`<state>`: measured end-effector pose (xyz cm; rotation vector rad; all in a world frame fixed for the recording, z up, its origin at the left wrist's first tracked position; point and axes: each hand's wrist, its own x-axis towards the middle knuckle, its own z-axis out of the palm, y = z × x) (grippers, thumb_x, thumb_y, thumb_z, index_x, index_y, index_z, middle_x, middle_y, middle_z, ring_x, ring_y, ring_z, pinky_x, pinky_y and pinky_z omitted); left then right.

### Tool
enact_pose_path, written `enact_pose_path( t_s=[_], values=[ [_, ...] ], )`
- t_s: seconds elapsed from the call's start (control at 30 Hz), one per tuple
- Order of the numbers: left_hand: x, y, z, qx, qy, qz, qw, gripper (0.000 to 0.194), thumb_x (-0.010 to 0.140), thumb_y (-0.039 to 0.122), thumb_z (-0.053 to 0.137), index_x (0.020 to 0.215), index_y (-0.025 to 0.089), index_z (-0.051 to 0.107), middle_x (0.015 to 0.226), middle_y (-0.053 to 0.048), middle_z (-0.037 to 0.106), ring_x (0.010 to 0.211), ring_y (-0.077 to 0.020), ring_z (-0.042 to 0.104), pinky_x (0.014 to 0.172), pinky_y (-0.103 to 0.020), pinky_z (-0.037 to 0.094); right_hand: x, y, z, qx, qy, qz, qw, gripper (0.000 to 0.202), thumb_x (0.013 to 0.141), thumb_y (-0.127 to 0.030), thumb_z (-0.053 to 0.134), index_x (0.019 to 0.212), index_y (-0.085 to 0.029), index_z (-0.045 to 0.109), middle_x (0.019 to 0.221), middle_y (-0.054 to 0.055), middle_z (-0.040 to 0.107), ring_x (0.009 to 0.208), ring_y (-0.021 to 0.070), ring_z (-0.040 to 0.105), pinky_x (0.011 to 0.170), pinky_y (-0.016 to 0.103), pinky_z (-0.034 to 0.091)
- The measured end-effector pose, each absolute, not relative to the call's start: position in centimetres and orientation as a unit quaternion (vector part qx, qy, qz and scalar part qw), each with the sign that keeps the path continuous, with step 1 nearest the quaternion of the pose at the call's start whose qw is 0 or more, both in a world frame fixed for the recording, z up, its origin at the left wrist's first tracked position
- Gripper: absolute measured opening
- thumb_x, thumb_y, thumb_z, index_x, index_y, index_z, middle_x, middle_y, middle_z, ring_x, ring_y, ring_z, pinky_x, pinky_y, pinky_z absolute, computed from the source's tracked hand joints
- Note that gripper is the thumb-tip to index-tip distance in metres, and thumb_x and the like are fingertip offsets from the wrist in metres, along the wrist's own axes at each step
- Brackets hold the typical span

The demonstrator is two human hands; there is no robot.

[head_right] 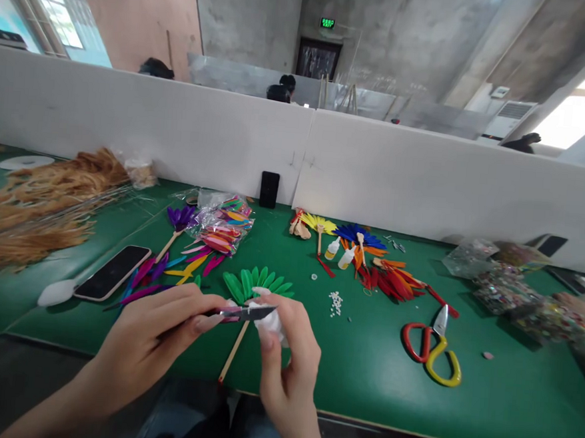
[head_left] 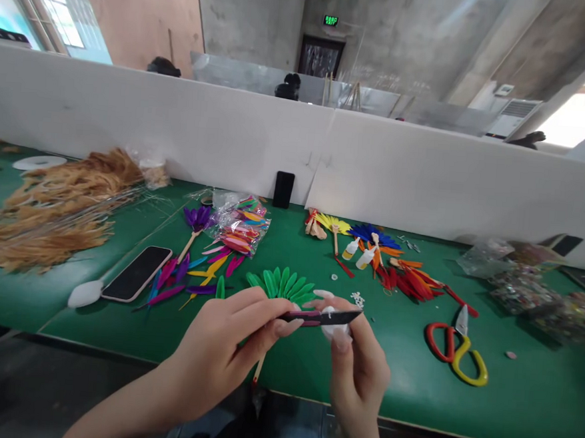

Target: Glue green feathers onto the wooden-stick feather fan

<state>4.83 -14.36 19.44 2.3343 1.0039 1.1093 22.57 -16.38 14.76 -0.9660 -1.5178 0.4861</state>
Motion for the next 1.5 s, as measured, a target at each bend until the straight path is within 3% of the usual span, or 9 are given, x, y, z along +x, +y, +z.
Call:
enact_pose_path(
  t_s=[0.37, 0.63, 0.83, 0.97, 1.03, 1.13, 1.27, 1.5],
  values=[
    [5.0, -14.6, 19.4, 0.822, 0.358, 0.402, 0.186, 0.019, 0.089, 0.021, 0.047, 0.1, 0.022, 0.063, 0.075, -0.002, 0.064, 0.063, -0.0118, 0.059, 0.054, -0.019, 0.045, 23.0, -16.5, 14.6, -0.4, -0.654, 0.176, 0.618, 0.026, 0.092, -0.025, 0.039, 0.11, -0.028, 0.058, 0.097, 0.005, 0.065, 0.091, 0.0233, 0.061, 0.075, 0.037, 0.049],
    [5.4, -14.6, 18.8, 0.808, 0.358, 0.43, 0.185, 0.013, 0.087, 0.018, 0.052, 0.093, 0.022, 0.063, 0.073, 0.0, 0.065, 0.062, -0.0098, 0.06, 0.055, -0.016, 0.045, 23.3, -16.8, 14.0, -0.391, -0.653, 0.212, 0.613, 0.024, 0.092, -0.029, 0.041, 0.106, -0.026, 0.061, 0.086, 0.005, 0.066, 0.073, 0.0193, 0.062, 0.061, 0.029, 0.049],
    [5.7, -14.0, 17.7, 0.797, 0.375, 0.461, 0.113, 0.011, 0.084, 0.015, 0.056, 0.09, 0.021, 0.063, 0.073, 0.002, 0.066, 0.062, -0.0086, 0.06, 0.058, -0.015, 0.045, 23.0, -16.9, 12.9, -0.414, -0.613, 0.282, 0.611, 0.024, 0.091, -0.029, 0.043, 0.097, -0.022, 0.065, 0.075, 0.004, 0.065, 0.063, 0.0161, 0.059, 0.054, 0.025, 0.046],
    [4.5, -13.3, 18.0, 0.644, 0.472, 0.602, -0.015, 0.01, 0.085, 0.019, 0.055, 0.091, 0.021, 0.063, 0.07, 0.002, 0.063, 0.058, -0.0085, 0.055, 0.056, -0.018, 0.044, 22.7, -16.7, 11.1, -0.404, -0.681, 0.315, 0.522, 0.023, 0.088, -0.026, 0.047, 0.103, -0.02, 0.065, 0.084, 0.007, 0.067, 0.072, 0.0179, 0.06, 0.063, 0.027, 0.048],
    [4.1, -13.1, 18.4, 0.605, 0.488, 0.629, -0.023, 0.011, 0.086, 0.022, 0.054, 0.091, 0.02, 0.063, 0.065, 0.003, 0.059, 0.051, -0.0076, 0.051, 0.051, -0.018, 0.042, 23.3, -16.5, 10.1, -0.429, -0.652, 0.343, 0.522, 0.023, 0.088, -0.028, 0.048, 0.099, -0.019, 0.066, 0.079, 0.006, 0.067, 0.065, 0.0163, 0.058, 0.057, 0.025, 0.046],
    [4.4, -12.8, 18.3, 0.703, 0.475, 0.528, 0.037, 0.012, 0.086, 0.026, 0.054, 0.089, 0.018, 0.063, 0.067, 0.001, 0.062, 0.054, -0.0088, 0.055, 0.053, -0.018, 0.045, 24.7, -16.5, 9.6, -0.474, -0.522, 0.385, 0.596, 0.028, 0.088, -0.036, 0.047, 0.098, -0.017, 0.065, 0.072, 0.005, 0.065, 0.057, 0.0137, 0.054, 0.05, 0.023, 0.043],
    [5.1, -12.2, 16.5, 0.77, 0.48, 0.41, 0.091, 0.016, 0.088, 0.026, 0.048, 0.097, 0.019, 0.06, 0.087, -0.003, 0.066, 0.079, -0.0145, 0.063, 0.069, -0.023, 0.051, 26.0, -16.7, 10.2, -0.457, -0.424, 0.44, 0.646, 0.029, 0.086, -0.041, 0.05, 0.091, -0.017, 0.067, 0.065, 0.003, 0.061, 0.051, 0.0118, 0.05, 0.045, 0.022, 0.04],
    [4.2, -12.5, 12.9, 0.787, 0.529, 0.287, 0.135, 0.028, 0.092, 0.027, 0.04, 0.118, 0.026, 0.052, 0.105, -0.002, 0.064, 0.093, -0.0171, 0.063, 0.079, -0.031, 0.052, 24.4, -16.6, 9.4, -0.427, -0.431, 0.502, 0.617, 0.029, 0.086, -0.043, 0.051, 0.095, -0.02, 0.065, 0.065, 0.002, 0.06, 0.051, 0.0106, 0.049, 0.044, 0.02, 0.04]
  ],
)
